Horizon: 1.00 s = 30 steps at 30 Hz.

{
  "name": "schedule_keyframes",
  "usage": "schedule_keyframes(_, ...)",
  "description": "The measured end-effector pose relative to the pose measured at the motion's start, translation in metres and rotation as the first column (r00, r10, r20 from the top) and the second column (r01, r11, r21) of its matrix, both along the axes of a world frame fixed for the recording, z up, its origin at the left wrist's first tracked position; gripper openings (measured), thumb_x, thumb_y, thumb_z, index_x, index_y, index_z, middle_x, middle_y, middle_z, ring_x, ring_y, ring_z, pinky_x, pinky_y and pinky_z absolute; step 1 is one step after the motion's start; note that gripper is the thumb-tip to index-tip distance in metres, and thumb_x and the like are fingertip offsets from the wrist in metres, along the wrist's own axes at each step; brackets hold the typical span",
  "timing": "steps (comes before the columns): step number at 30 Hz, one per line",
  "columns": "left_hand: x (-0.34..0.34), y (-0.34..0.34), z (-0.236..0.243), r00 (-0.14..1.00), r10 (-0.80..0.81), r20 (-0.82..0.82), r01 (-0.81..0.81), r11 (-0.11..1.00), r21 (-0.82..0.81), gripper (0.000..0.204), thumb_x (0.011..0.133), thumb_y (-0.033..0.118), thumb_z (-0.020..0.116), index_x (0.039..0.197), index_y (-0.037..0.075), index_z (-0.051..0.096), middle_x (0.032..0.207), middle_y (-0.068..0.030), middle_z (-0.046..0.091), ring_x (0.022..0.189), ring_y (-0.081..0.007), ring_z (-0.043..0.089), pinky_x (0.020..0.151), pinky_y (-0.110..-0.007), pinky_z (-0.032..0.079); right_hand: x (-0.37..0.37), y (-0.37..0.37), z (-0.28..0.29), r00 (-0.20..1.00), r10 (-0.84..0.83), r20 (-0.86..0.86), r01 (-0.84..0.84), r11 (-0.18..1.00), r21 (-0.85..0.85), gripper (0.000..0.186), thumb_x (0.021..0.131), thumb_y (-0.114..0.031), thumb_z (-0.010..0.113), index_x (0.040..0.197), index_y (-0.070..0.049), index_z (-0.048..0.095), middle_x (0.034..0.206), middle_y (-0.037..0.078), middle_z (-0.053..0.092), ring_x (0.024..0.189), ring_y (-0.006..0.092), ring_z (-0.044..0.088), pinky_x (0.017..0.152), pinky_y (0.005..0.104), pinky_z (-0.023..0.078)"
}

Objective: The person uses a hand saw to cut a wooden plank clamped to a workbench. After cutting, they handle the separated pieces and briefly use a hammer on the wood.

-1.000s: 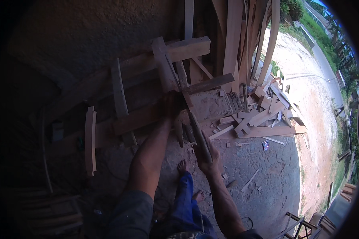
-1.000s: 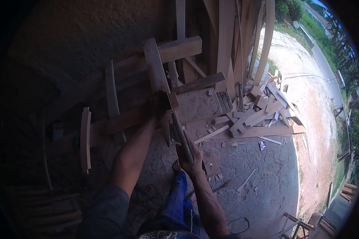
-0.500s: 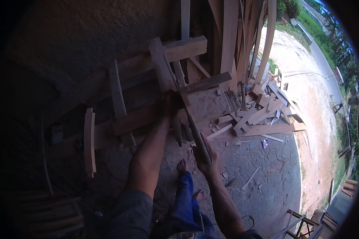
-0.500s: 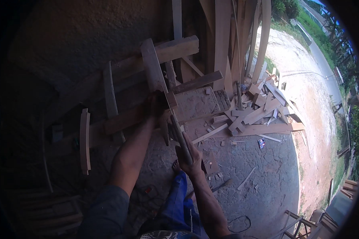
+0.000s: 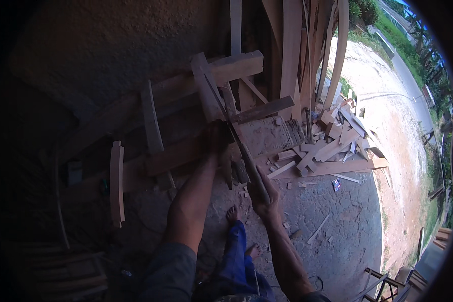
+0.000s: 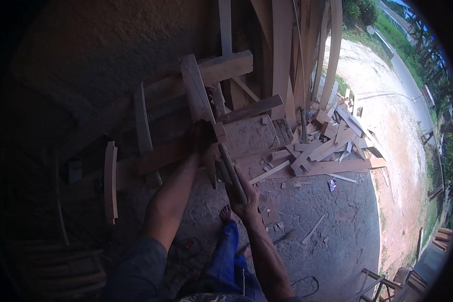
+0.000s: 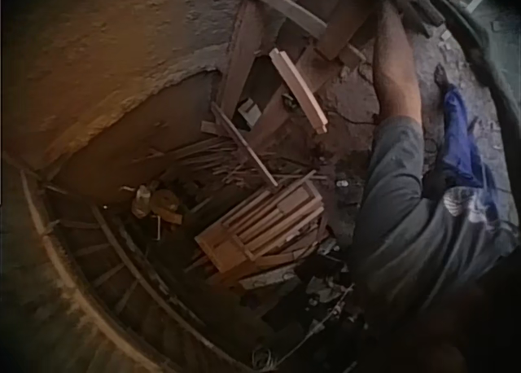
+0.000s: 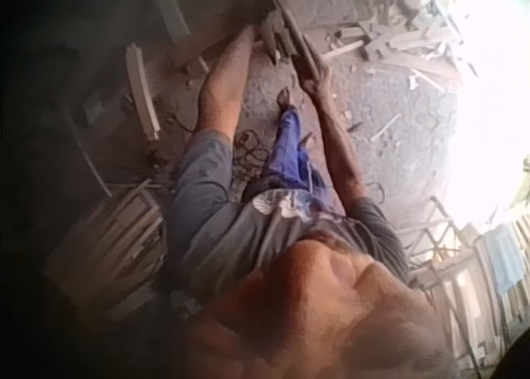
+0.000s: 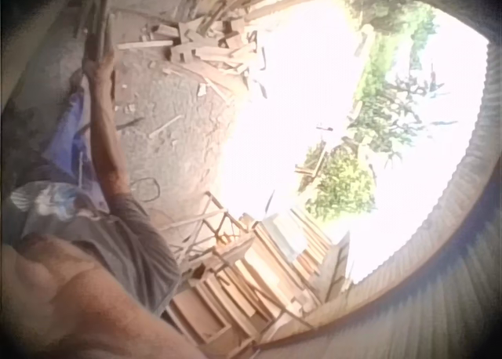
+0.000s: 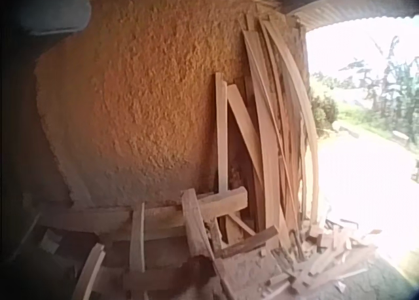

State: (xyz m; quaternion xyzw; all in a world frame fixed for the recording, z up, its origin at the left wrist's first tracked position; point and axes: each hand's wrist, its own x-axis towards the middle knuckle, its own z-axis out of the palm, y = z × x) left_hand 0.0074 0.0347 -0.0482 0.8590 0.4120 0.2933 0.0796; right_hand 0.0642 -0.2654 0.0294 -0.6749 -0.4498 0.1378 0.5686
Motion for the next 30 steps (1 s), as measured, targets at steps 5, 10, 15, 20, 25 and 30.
schedule_keyframes(5,-0.010,-0.026,0.029,0.996,0.008,0.094,0.008,0.987,-0.162,0.022,0.100,0.026,0.057,0.099,0.006,0.066,0.105,-0.0192,0.069,0.103,-0.0409,0.065,0.092,-0.051,0.050,-0.015,-0.077,-0.004,0.996,-0.075,0.042,0.072,0.996,0.051,0.056,0.090,-0.008,0.075,0.142,0.001,0.058,0.103,0.020,0.075,0.087,0.0239,0.077,0.076,0.0329,0.057)
schedule_keyframes(10,-0.062,-0.036,0.045,0.942,-0.311,-0.123,0.318,0.947,0.046,0.058,0.089,0.027,0.069,0.141,0.006,0.056,0.143,-0.0199,0.054,0.134,-0.0396,0.048,0.113,-0.051,0.038,-0.003,-0.109,0.046,0.999,-0.033,0.043,0.035,0.998,-0.047,0.055,0.090,-0.007,0.076,0.141,0.003,0.058,0.103,0.020,0.075,0.087,0.0229,0.077,0.075,0.0314,0.057)
schedule_keyframes(15,-0.073,-0.038,0.050,0.783,-0.154,-0.603,0.192,0.981,0.000,0.081,0.083,0.016,0.068,0.156,0.001,0.036,0.153,-0.0210,0.044,0.143,-0.0388,0.039,0.118,-0.052,0.033,-0.017,-0.118,0.067,0.999,-0.010,-0.044,0.005,0.993,-0.116,0.054,0.092,-0.005,0.073,0.142,0.004,0.056,0.114,0.021,0.074,0.099,0.0247,0.075,0.084,0.0329,0.056)
schedule_keyframes(20,-0.065,-0.029,0.037,0.861,-0.305,-0.407,0.302,0.951,-0.073,0.068,0.084,0.016,0.066,0.147,-0.001,0.046,0.142,-0.0218,0.053,0.135,-0.0406,0.048,0.116,-0.052,0.036,-0.024,-0.114,0.085,0.996,-0.063,0.057,0.066,0.997,-0.050,0.057,0.087,-0.004,0.076,0.141,0.003,0.058,0.101,0.020,0.075,0.087,0.0228,0.077,0.074,0.0325,0.057)
schedule_keyframes(25,-0.058,-0.032,0.037,0.879,-0.230,-0.417,0.219,0.973,-0.076,0.063,0.083,0.022,0.070,0.139,0.000,0.053,0.131,-0.0217,0.062,0.123,-0.0391,0.058,0.109,-0.052,0.042,-0.029,-0.124,0.114,0.993,-0.016,-0.116,-0.004,0.986,-0.168,0.056,0.088,-0.004,0.075,0.142,0.001,0.057,0.104,0.021,0.075,0.092,0.0250,0.078,0.077,0.0324,0.058)
schedule_keyframes(30,-0.039,-0.042,0.064,0.852,-0.245,-0.463,0.173,0.966,-0.193,0.071,0.082,0.019,0.072,0.145,-0.003,0.049,0.132,-0.0247,0.062,0.123,-0.0425,0.059,0.108,-0.048,0.047,-0.031,-0.121,0.129,0.990,-0.004,-0.140,-0.021,0.985,-0.170,0.060,0.088,-0.006,0.075,0.144,0.000,0.055,0.102,0.018,0.075,0.086,0.0235,0.076,0.076,0.0319,0.057)
